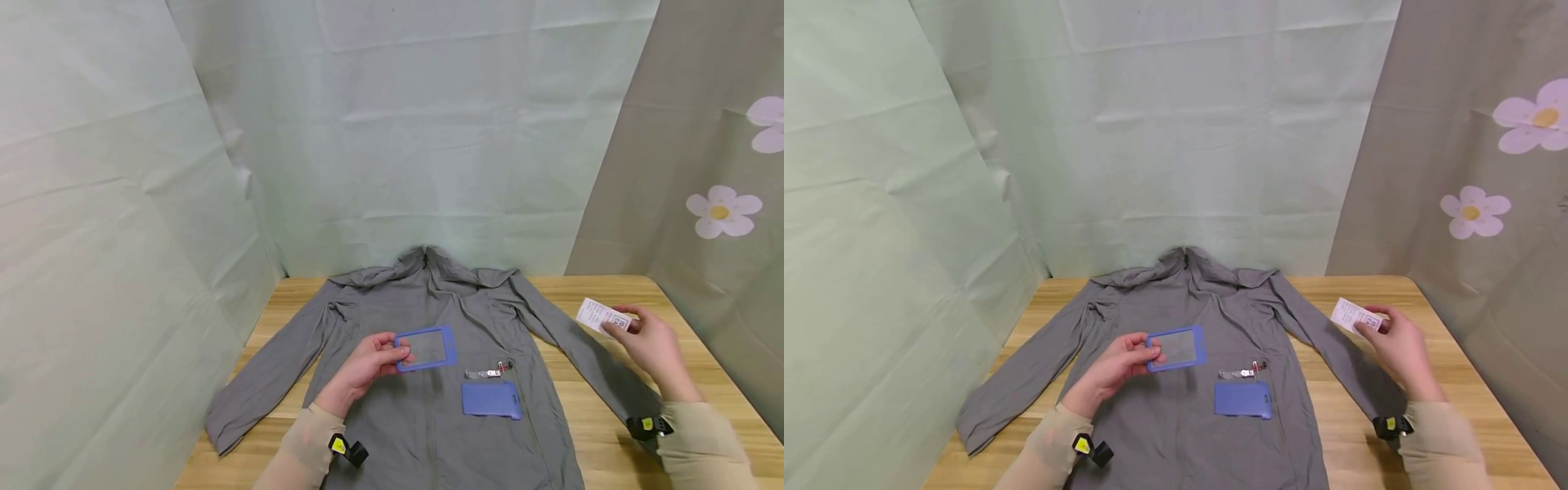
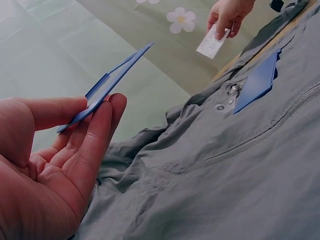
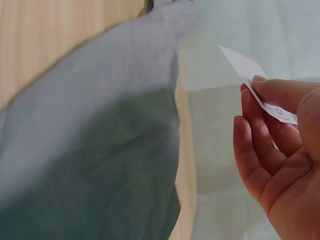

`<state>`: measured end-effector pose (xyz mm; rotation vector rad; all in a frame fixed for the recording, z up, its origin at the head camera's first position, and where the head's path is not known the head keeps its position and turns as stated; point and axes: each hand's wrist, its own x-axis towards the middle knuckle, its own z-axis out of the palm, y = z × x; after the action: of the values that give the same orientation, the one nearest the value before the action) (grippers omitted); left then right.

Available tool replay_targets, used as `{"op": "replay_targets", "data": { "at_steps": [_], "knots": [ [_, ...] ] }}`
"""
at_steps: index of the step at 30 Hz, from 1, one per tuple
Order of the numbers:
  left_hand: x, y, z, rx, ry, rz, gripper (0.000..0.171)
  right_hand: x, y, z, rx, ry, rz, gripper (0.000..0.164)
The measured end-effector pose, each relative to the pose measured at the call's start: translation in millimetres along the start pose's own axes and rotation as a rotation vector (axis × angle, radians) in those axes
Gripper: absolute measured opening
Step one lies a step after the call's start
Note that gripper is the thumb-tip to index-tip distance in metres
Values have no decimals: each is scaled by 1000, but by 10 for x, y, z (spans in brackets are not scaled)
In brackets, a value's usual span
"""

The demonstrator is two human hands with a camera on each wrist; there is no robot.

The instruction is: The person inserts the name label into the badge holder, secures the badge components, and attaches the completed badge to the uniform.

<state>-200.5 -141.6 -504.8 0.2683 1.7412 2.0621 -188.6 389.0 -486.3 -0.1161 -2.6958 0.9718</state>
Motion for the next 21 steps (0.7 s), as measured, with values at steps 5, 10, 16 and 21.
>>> {"op": "replay_targets", "data": {
  "at_steps": [5, 10, 16, 21],
  "knots": [
    [19, 4, 2, 3, 5, 1, 7, -18, -135, 49, 29, 22, -10, 48],
    [44, 21, 13, -11, 10, 16, 5, -45, -294, 147, 127, 85, -29, 35],
    [50, 70, 57, -10, 5, 37, 11, -68, -490, 304, 320, 109, -14, 32],
    [42, 92, 93, -1, 11, 45, 16, -77, -638, 408, 453, 90, 16, 35]
  ]
}}
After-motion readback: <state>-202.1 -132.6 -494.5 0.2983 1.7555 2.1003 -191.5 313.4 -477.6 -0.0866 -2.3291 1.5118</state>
